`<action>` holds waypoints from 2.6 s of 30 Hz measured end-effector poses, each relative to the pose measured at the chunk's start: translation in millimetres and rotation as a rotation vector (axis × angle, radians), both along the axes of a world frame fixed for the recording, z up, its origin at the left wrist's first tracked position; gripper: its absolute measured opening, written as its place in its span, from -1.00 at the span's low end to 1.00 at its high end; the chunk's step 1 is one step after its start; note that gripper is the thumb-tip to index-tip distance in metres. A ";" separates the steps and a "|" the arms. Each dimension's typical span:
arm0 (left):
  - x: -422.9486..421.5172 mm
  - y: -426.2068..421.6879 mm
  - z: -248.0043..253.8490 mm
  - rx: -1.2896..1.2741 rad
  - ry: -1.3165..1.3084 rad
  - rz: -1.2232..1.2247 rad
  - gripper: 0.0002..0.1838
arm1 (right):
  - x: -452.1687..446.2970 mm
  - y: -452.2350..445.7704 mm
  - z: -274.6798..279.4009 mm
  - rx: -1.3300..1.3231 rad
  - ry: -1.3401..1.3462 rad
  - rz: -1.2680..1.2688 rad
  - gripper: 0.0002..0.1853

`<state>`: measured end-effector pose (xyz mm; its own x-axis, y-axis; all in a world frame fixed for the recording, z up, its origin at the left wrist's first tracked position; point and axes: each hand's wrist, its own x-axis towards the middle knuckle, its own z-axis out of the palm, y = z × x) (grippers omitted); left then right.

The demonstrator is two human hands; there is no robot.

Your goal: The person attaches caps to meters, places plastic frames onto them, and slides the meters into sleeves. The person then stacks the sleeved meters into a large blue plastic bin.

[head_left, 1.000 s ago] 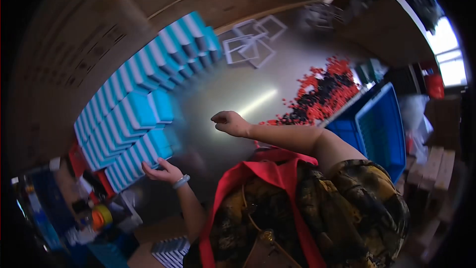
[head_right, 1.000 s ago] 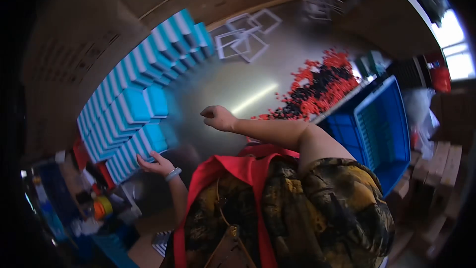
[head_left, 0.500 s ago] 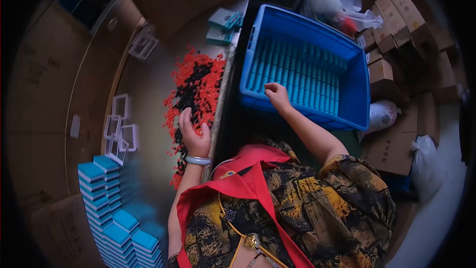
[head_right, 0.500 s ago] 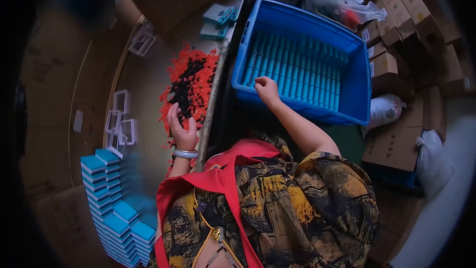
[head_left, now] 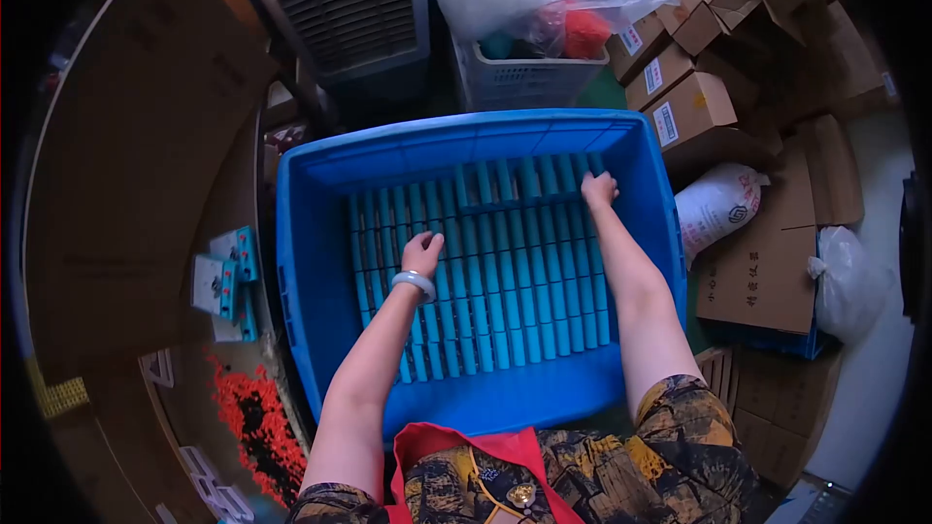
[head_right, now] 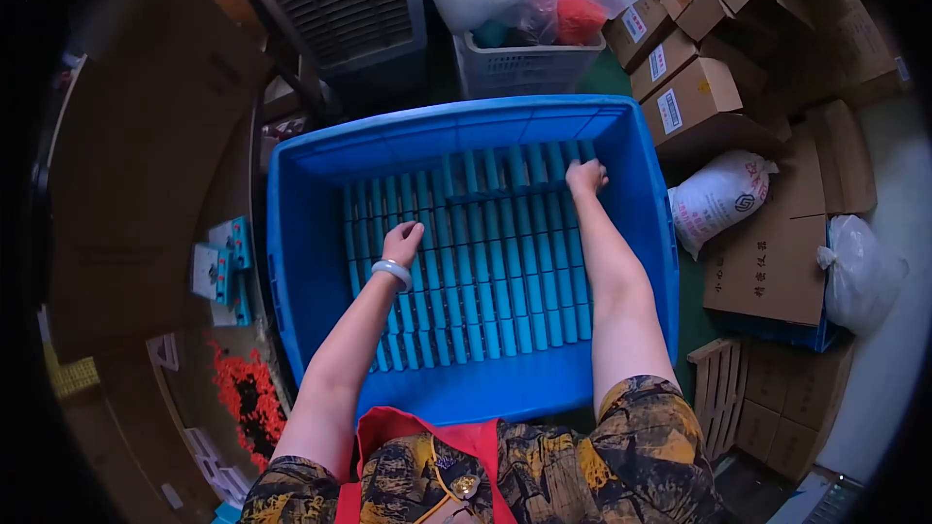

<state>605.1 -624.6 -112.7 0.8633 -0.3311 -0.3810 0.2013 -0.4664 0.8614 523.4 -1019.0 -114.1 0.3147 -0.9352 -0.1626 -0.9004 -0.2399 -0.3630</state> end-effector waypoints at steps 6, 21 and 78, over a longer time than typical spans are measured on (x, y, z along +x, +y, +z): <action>50.0 -119.4 -64.9 0.202 -0.017 0.003 -0.18 | 21.9 -25.5 -33.6 0.032 0.064 -0.091 -0.32; 27.1 -79.7 9.9 0.527 0.054 -0.126 0.12 | -46.5 -0.7 -56.3 0.366 -0.190 0.261 -0.29; -484.1 652.3 141.2 -0.093 -0.365 2.023 -0.21 | 5.8 951.9 136.1 -0.110 -0.549 2.383 -0.15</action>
<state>120.9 27.7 28.5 -0.0332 0.9821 -0.1852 0.1153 0.1878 0.9754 529.2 -67.1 21.9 0.3606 0.8954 0.2612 0.9142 -0.2838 -0.2893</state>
